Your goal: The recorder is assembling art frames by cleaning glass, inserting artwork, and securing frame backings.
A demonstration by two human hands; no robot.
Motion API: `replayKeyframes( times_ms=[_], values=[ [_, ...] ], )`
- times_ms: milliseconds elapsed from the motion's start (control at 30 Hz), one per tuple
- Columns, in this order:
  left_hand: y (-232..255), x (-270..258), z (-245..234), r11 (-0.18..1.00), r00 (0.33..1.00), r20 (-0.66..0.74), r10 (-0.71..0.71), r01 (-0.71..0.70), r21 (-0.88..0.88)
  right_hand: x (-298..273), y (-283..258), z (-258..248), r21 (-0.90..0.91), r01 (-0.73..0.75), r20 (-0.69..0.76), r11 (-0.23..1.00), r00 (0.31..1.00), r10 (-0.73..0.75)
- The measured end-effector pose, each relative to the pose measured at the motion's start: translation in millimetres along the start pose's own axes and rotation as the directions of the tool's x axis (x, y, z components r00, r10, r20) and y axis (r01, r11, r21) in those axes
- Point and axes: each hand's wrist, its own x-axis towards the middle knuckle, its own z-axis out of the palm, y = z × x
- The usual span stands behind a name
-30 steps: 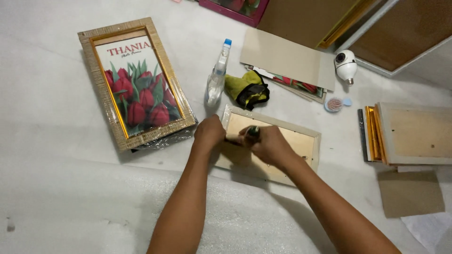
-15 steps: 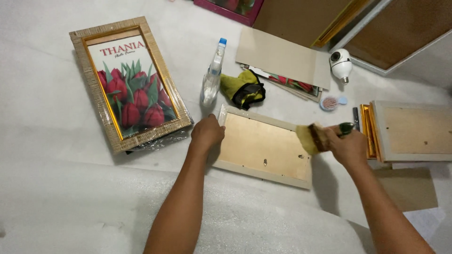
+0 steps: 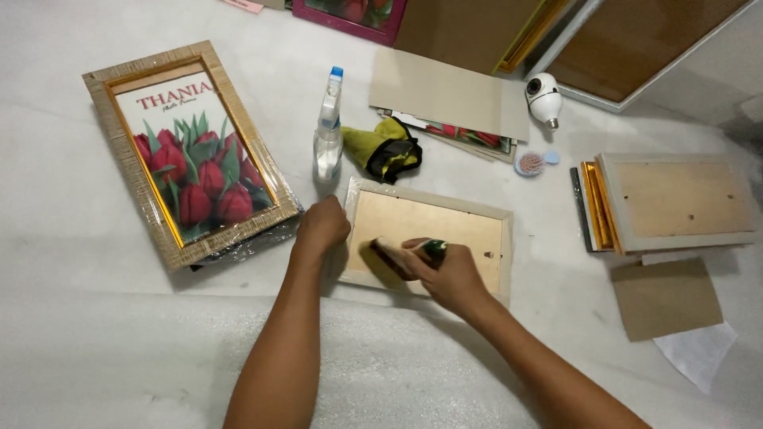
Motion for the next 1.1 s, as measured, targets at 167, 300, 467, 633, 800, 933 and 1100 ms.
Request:
replayKeyframes(
  times_ms=[167, 300, 467, 633, 800, 933, 1100],
  values=[
    [10.4, -16.3, -7.2, 0.998, 1.0, -0.028, 0.004, -0.005, -0.061, 14.4, 61.6, -75.9, -0.296, -0.129, -0.145, 0.946, 0.985, 0.088],
    [7.9, -9.1, -3.3, 0.997, 1.0, -0.006, -0.022, 0.021, -0.079, 13.5, 102.9, -139.9, -0.461, -0.284, -0.309, 0.841, 0.939, 0.148],
    [11.5, -11.0, -4.5, 0.997, 0.999, -0.008, -0.044, 0.043, -0.069, -9.9, 14.7, -105.2, -0.409, -0.195, -0.256, 0.892, 0.962, 0.093],
    [11.7, -8.5, -6.2, 0.998, 0.999, -0.005, -0.041, 0.04, -0.049, -8.3, -1.0, -16.9, -0.146, 0.348, 0.085, 0.926, 0.937, -0.339],
    [16.8, -18.3, -14.7, 0.997, 1.0, -0.002, -0.019, 0.019, -0.069, 54.5, -6.8, 12.1, -0.293, 0.527, 0.34, 0.798, 0.837, -0.428],
    [16.6, -16.5, -15.9, 0.998, 1.0, -0.008, 0.007, -0.007, -0.067, 93.7, -13.5, 2.0, -0.36, 0.362, 0.081, 0.86, 0.93, -0.358],
    [17.8, -20.6, -18.4, 0.996, 1.0, 0.014, -0.01, 0.011, -0.087, 50.9, -34.4, -4.5, -0.247, 0.114, 0.143, 0.962, 0.986, -0.08]
  ],
)
